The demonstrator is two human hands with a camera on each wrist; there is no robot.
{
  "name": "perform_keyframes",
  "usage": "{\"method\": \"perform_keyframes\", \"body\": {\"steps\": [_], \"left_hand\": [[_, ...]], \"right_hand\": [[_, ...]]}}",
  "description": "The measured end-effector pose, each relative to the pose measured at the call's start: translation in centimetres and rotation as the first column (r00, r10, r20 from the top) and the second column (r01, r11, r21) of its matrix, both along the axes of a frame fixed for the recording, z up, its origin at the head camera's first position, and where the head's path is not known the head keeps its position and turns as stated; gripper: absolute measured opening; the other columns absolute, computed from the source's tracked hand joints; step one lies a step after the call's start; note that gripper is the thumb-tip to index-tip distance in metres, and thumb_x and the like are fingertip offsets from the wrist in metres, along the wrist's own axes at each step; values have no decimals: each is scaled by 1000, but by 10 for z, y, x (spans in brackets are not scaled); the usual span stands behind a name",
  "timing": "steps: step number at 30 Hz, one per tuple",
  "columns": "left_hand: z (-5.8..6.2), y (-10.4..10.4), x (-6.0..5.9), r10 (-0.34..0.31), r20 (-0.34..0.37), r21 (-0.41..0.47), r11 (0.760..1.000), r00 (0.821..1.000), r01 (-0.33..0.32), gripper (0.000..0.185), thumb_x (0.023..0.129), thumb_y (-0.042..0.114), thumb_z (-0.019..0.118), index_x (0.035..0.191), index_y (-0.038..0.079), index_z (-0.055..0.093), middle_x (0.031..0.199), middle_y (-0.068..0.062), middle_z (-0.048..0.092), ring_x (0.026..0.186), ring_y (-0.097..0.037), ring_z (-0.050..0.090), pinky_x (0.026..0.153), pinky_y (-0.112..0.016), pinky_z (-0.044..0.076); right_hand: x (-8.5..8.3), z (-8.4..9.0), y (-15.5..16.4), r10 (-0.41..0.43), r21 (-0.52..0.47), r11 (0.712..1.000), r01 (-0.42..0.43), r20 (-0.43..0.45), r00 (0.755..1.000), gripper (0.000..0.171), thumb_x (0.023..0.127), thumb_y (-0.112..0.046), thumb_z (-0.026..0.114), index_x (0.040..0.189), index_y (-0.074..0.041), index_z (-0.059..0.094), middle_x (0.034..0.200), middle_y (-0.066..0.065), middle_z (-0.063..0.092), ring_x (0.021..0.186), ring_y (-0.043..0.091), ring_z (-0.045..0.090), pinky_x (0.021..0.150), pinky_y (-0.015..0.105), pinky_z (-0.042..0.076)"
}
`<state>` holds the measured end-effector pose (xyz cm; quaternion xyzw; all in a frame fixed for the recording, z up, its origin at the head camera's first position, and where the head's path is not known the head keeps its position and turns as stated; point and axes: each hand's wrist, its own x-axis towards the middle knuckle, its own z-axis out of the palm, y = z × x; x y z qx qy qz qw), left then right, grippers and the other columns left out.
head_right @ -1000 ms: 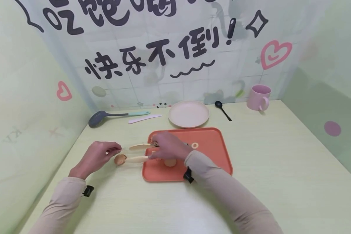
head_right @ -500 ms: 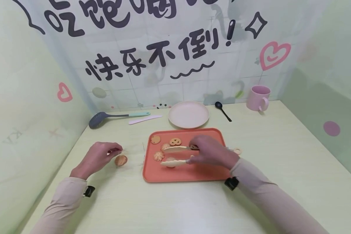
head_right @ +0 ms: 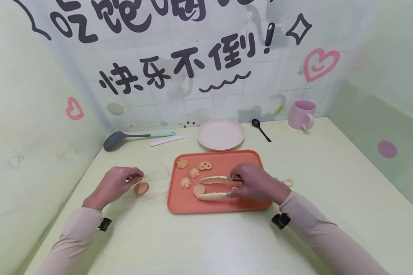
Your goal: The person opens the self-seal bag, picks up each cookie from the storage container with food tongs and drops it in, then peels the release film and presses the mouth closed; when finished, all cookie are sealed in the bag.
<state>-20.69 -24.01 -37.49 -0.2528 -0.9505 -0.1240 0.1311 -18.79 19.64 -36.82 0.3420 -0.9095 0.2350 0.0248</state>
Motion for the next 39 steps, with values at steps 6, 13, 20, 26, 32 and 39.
{"method": "perform_keyframes", "body": {"steps": [6,13,20,26,32,39], "left_hand": [[3,3,-4,0,23,-15,1000,1000,0,8,86,8,78,94,11,78,85,3,77,77,-13,71,72,-35,59],[3,2,-4,1,24,-23,1000,1000,0,8,87,9,78,94,12,78,86,3,77,78,-13,72,73,-35,59],[5,2,-2,12,25,-23,1000,1000,-12,9,87,8,77,95,10,79,87,1,78,79,-15,72,74,-36,60],[5,1,-1,9,7,-21,1000,1000,-9,9,86,8,78,95,9,79,87,0,78,79,-16,73,74,-37,60],[6,0,1,3,-1,-9,1000,1000,-3,9,86,7,77,95,10,78,88,0,78,78,-15,73,72,-37,60],[5,-1,2,-12,-23,25,1000,1000,13,8,86,7,78,93,11,78,85,1,78,73,-11,70,68,-33,58]], "right_hand": [[-4,4,-5,0,-9,1000,-1,-18,1000,27,75,-26,88,75,-14,63,64,2,48,62,4,38,61,20,34],[-5,9,-16,4,-9,1000,-4,-30,1000,28,75,-31,88,81,-13,68,67,1,55,64,5,42,62,20,36],[-14,14,-44,-11,10,1000,11,-34,999,37,79,-41,84,76,-12,61,66,-6,39,61,5,33,59,23,27],[-27,18,-78,-6,24,1000,5,6,1000,33,79,-43,84,82,-17,64,66,-5,45,61,7,36,58,23,29],[-41,14,-108,24,22,999,-25,66,998,28,80,-41,84,85,-18,67,69,-6,50,62,8,41,57,22,32],[-49,4,-136,78,-12,997,-78,136,988,34,81,-38,84,74,-15,59,61,-5,40,56,6,35,54,21,27]]}}
